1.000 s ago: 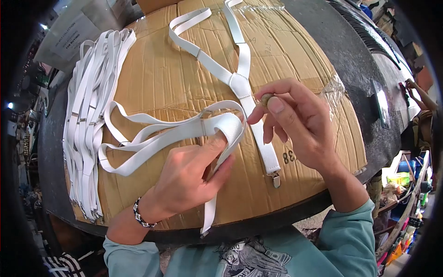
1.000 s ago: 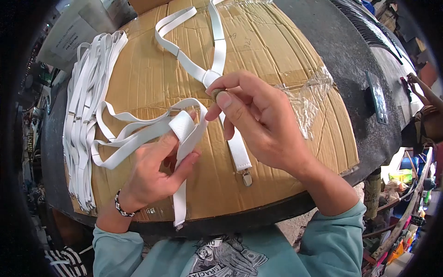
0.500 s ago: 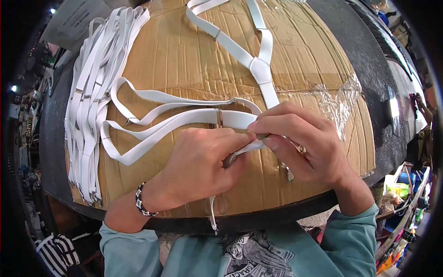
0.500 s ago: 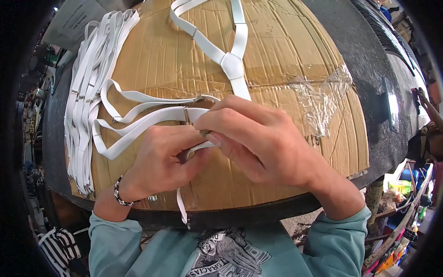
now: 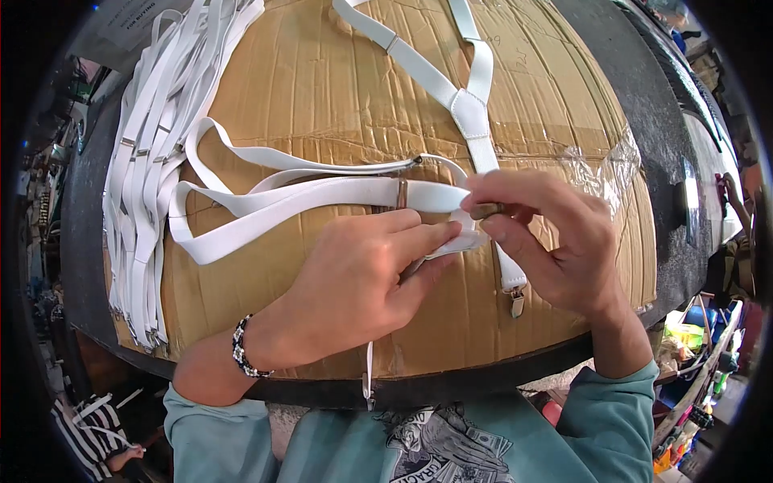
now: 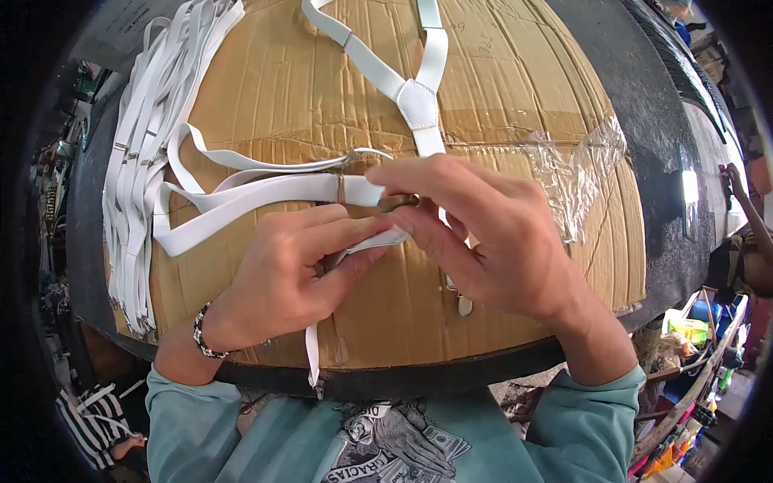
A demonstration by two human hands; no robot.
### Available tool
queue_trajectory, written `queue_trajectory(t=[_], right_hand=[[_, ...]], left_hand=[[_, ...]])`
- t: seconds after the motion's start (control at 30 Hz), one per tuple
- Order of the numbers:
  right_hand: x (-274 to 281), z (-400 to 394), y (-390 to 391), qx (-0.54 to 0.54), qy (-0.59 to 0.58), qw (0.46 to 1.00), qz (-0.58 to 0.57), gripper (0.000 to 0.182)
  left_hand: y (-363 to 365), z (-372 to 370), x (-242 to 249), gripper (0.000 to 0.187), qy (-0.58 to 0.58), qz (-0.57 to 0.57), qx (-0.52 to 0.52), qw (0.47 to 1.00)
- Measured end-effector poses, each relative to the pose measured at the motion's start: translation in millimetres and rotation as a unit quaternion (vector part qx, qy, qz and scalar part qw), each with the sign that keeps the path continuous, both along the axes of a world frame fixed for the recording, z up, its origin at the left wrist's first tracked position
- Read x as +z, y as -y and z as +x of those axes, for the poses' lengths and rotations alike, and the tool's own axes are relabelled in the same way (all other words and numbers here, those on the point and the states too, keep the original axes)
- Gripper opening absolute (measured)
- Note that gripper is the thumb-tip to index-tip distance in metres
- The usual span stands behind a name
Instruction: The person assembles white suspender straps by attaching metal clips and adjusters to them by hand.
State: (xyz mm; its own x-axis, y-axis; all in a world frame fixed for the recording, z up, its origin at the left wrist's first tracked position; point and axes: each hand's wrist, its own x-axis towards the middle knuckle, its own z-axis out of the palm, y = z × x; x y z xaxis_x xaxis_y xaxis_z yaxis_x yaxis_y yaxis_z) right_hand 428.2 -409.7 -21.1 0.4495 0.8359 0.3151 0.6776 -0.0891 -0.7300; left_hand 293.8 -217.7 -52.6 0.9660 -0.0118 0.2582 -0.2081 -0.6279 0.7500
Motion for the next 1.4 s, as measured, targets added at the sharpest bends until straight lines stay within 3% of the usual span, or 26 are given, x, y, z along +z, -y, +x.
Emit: queue_trajectory(t=[0.17,0.3,0.5,0.63,0.83,1.2,1.4], right_hand=[[-1,4,-6,0.073,0.128,0.987,0.056,0.029],[5,-5,-6,0.076,0.132,0.988,-0.018,0.032],[-8,-11,-13,0.088,0.193,0.977,-0.007,0.033],[-2,-2,-7,0.055,0.212,0.973,-0.069,0.031],[-7,-12,-18,0.091,0.15,0.984,0.011,0.028],[-1,-4,-9,0.055,0.19,0.98,-0.031,0.029],[-2,-13,-15,0.112,0.168,0.978,-0.046,0.032]], left_hand=[[6,0,-4,0.025,-0.005,0.013,0.02,1.0],[7,1,1,0.011,-0.029,0.021,0.02,0.999],[5,0,-7,0.011,-0.012,0.026,0.002,1.0],[13,1,-13,0.023,0.028,0.008,0.035,0.999],[9,1,-10,0.02,0.009,-0.004,0.022,1.0],[11,2,-11,0.019,0.004,-0.01,0.038,0.999],[7,3,-8,0.012,-0.003,-0.012,-0.002,1.0]])
